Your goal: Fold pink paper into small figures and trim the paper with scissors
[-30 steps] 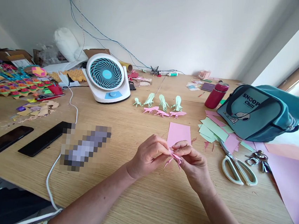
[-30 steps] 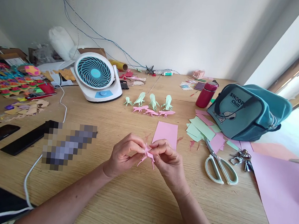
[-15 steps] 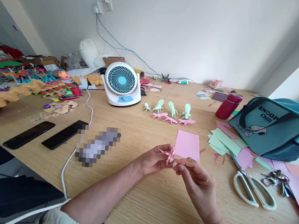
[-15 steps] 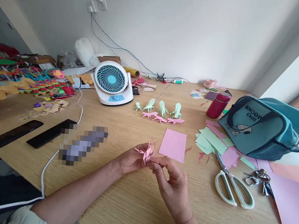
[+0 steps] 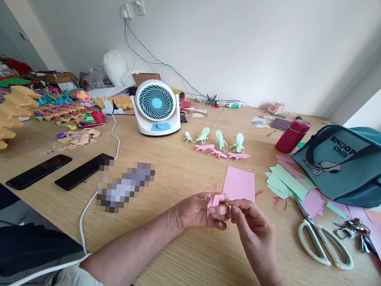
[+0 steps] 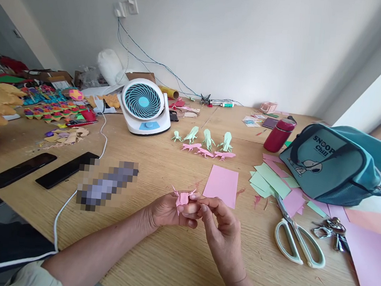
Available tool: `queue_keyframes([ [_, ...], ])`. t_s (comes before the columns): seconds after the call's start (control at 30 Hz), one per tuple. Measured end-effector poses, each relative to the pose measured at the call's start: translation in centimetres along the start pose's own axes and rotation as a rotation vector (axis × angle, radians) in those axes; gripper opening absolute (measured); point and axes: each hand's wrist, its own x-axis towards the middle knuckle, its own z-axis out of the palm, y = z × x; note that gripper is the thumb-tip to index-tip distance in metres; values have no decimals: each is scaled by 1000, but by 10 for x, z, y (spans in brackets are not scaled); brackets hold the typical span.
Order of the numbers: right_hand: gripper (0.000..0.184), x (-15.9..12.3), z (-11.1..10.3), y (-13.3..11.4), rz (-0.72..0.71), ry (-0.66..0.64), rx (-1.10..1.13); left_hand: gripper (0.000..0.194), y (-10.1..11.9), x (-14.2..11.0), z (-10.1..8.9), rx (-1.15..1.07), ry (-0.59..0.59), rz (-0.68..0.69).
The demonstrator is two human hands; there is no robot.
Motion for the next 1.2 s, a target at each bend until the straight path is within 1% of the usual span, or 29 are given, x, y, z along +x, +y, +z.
queue_keyframes([
  [0.07, 12, 0, 0, 1, -1, -13, 12, 48, -1, 1, 0, 8, 14, 25],
  [0.13, 13, 1, 1, 1, -10, -19, 3, 48, -3, 3, 0, 46, 56, 72],
  [0.23, 14, 3, 1, 3, -6, -2, -45, 43, -6, 8, 2, 160, 192, 202],
  [0.33, 17, 5, 2, 9, 49, 25, -62, 36, -9, 11, 4, 339, 346, 398],
  [0.43, 19, 8, 2, 17, 94, 73, -24, 32, -12, 14, 5, 534, 405, 545],
  [0.53, 19, 9, 2, 21, 133, 80, 21, 30, -15, 15, 6, 706, 470, 633],
  [0.67, 19, 10, 4, 18, 132, 41, 51, 23, -20, 14, 7, 907, 632, 706],
  [0.73, 18, 10, 4, 16, 132, 68, 51, 21, -21, 13, 8, 978, 648, 704],
  [0.8, 19, 11, 3, 14, 141, 126, 60, 22, -20, 11, 10, 995, 602, 662],
  [0.87, 22, 13, 0, 13, 157, 158, 86, 25, -17, 10, 12, 956, 553, 606],
  [0.93, 24, 16, -4, 11, 174, 139, 115, 26, -12, 9, 13, 889, 523, 549],
  [1.03, 28, 19, -7, 8, 190, 85, 130, 31, -5, 9, 10, 814, 441, 446],
  [1.1, 29, 21, -7, 5, 193, 80, 151, 33, -3, 9, 6, 811, 403, 375],
  [1.2, 29, 23, -6, 4, 197, 76, 225, 31, -1, 8, 2, 853, 400, 330],
])
